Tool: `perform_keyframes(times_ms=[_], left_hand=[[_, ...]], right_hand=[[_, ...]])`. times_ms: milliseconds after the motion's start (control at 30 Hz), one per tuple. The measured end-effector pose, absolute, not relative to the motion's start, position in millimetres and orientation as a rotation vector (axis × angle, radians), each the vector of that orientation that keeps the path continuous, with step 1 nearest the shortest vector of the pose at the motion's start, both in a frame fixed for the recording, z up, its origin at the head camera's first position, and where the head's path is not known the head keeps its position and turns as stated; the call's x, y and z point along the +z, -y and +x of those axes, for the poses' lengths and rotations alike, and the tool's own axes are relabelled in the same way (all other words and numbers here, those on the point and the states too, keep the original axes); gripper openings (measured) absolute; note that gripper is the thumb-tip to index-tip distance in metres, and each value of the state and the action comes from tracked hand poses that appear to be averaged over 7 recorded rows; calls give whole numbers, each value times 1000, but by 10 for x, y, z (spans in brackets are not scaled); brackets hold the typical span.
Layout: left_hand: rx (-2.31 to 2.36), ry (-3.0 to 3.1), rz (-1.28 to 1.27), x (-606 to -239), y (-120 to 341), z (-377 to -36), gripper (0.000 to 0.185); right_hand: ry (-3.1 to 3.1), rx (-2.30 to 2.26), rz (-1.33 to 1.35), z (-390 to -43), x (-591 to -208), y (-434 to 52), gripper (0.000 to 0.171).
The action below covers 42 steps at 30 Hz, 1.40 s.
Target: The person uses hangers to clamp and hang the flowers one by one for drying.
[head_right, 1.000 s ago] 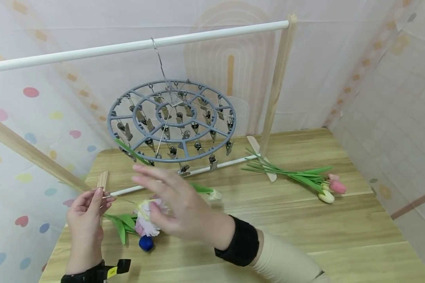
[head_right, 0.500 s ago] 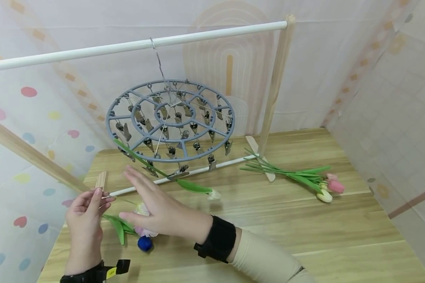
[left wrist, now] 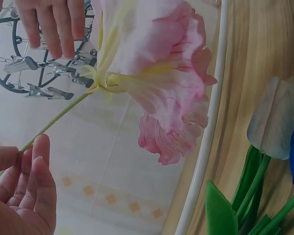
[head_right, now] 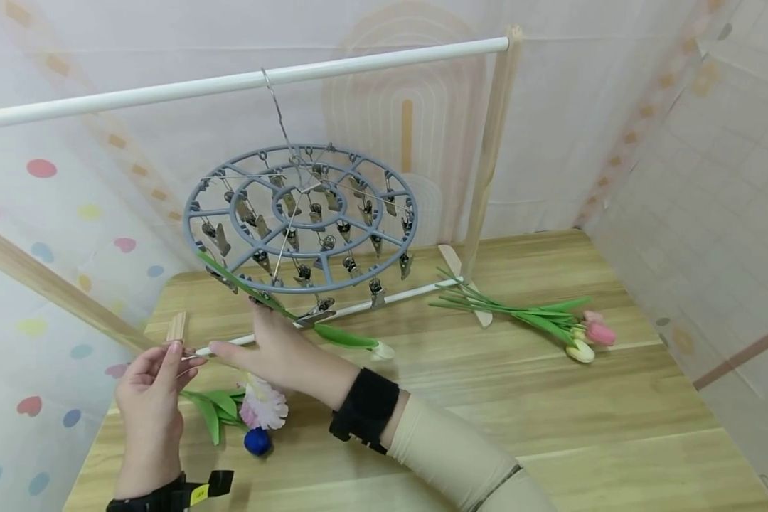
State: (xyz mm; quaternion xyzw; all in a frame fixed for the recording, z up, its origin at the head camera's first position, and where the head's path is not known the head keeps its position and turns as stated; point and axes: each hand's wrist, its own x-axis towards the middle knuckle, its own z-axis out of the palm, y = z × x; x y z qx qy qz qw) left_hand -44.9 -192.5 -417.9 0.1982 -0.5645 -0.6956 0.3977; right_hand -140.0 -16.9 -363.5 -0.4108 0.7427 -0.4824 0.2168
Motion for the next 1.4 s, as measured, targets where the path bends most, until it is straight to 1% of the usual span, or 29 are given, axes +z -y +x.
perform_keyframes(times_ms=[133, 200, 300, 667, 767, 900, 1000, 1200, 1400], left_hand=[[-1760, 1424, 503, -4163, 1938, -440, 28], [-1763, 1419, 497, -4159, 1945, -440, 28], [-1767, 1424, 483, -4168, 1948, -443, 29], [-1788, 1410, 519, -4164, 1938, -478, 29], [-1787, 1410, 528, -4164, 1932, -484, 28], [-1777, 1420, 531, -4158, 1924, -482, 27], [-1776, 1424, 533, -4149, 1916, -475, 26], [-1785, 1424, 516, -4122, 1883, -456, 26], [-1807, 1425, 460, -4067, 1817, -438, 20]], right_hand=[[-2047, -1346, -976, -1435, -3519, 285, 90], [-2031, -1397, -913, -1442, -3448, 348, 85], [-1970, -1513, -891, -1458, -3361, 417, 77], [-1844, -1745, -1012, -1512, -3273, 433, 64], [-1908, -1748, -1037, -1501, -3263, 425, 55], [-1935, -1748, -1115, -1486, -3249, 378, 35], [-1912, -1746, -1173, -1488, -3239, 306, 33], [-1936, -1673, -1204, -1497, -3238, 80, 35], [-1991, -1656, -1229, -1548, -3279, -197, 31]])
